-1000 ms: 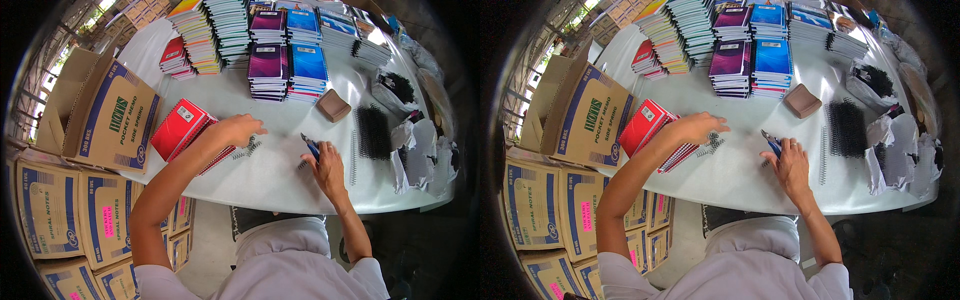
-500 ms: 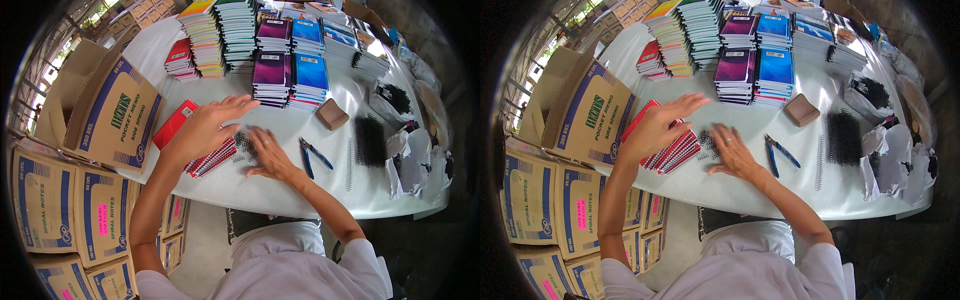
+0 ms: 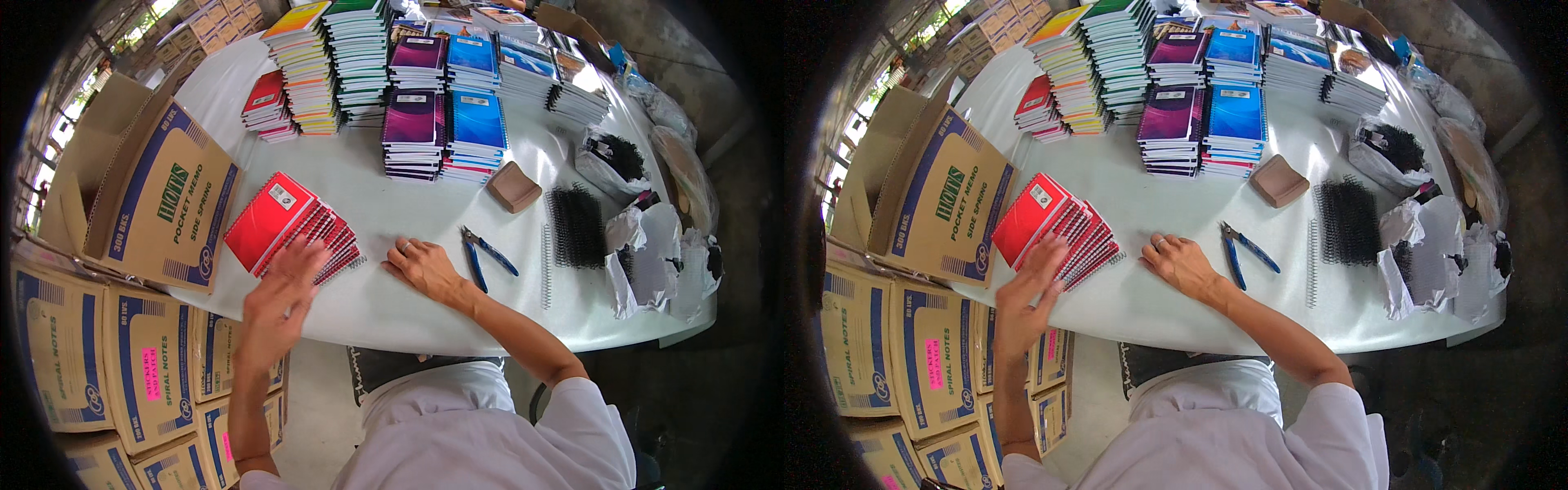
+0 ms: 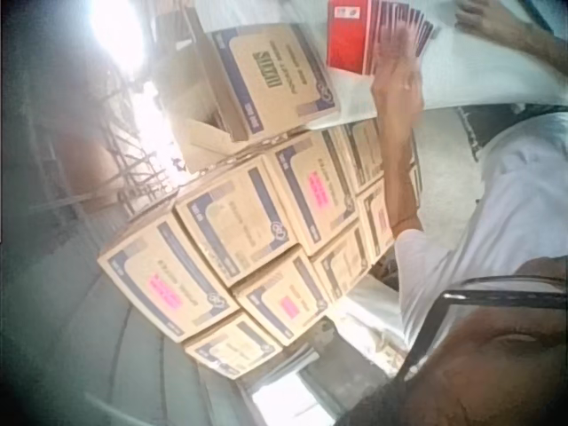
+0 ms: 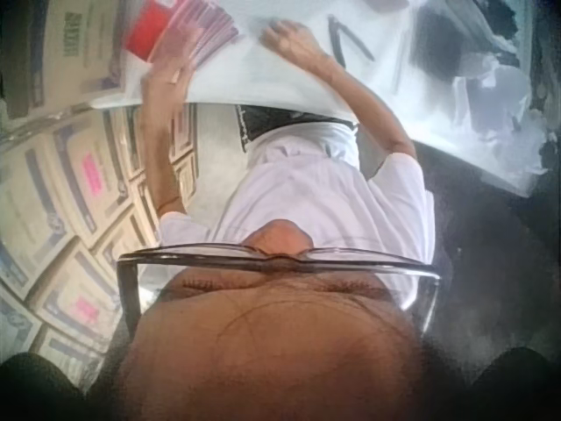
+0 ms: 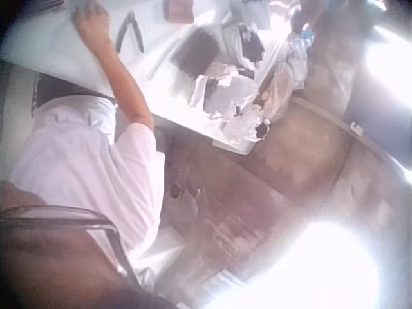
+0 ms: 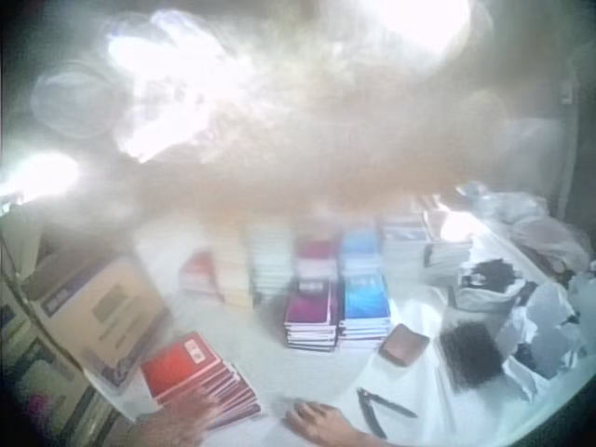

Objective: The person cuts the ends of metal spiral coils on a stack of notebooks using pliers, organizes the notebooks into smaller stacks by color, and places the stacks into a cardboard box.

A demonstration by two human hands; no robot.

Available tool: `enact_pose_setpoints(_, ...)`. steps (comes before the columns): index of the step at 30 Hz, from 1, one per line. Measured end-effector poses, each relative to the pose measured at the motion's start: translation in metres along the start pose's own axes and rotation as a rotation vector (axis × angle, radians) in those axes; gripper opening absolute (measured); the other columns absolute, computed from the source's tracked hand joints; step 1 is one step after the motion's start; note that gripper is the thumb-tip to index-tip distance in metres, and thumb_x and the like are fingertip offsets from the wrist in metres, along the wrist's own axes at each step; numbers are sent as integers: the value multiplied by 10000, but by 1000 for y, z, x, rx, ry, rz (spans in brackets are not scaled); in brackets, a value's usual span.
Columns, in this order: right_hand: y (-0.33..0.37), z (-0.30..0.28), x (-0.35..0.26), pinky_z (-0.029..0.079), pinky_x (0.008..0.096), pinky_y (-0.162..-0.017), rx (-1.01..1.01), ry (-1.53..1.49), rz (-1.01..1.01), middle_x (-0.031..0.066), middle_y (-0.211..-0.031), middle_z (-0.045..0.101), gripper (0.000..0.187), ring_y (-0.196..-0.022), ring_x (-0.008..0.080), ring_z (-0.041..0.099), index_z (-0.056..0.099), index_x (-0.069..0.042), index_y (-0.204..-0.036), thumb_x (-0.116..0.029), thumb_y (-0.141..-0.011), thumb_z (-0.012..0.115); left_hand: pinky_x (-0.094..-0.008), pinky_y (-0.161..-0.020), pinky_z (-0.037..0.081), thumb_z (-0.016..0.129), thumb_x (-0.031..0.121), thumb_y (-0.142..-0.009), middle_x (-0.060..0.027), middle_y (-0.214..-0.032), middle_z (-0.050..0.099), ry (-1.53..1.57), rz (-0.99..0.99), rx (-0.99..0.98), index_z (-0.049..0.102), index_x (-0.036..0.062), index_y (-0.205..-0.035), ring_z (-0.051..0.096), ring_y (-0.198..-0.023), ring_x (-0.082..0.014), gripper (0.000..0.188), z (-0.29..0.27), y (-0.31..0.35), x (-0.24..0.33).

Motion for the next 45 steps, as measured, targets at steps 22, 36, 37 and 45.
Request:
enact_pose_setpoints(22,139,-327,142,450,470,-613,610,419,707,199,-769,592,145,-706,416,579,531,-40,-881,-169,-905,591,-405,-1002,420,496,283,-973,-78,-1451,427,-317,-575,575,357,190,-1456,445,-1303,-264,511,-5,141,-100)
enact_pose_setpoints(36,274,-333,165,462,445,-745,559,791,870,191,-995,609,177,-885,384,577,615,2,-1031,-17,-859,578,-435,-1091,334,710,242,-818,-204,-1508,265,190,-555,559,82,100,-1509,323,-1369,-341,944,54,135,-168)
enact_pose_setpoints(37,261,-336,151,462,439,-725,564,918,819,177,-973,610,172,-856,372,576,620,1,-1009,3,-839,592,-439,-1095,325,724,234,-804,-216,-1501,270,245,-538,578,90,94,-1506,325,-1365,-350,956,59,130,-166)
enact_pose_setpoints(45,107,-134,47,455,407,-803,155,284,521,154,-1056,564,513,-960,314,547,547,4,-1130,-315,-770,726,-591,-1121,147,817,332,-683,-264,-1463,300,-294,-685,423,294,23,-1431,293,-1364,-391,963,74,103,-170)
Point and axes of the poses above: each hand's wrist, its own y-axis away from the middle knuckle, its own z-axis out of the palm, x = y × z, the point moved 9 cm from there along -y, towards the middle knuckle
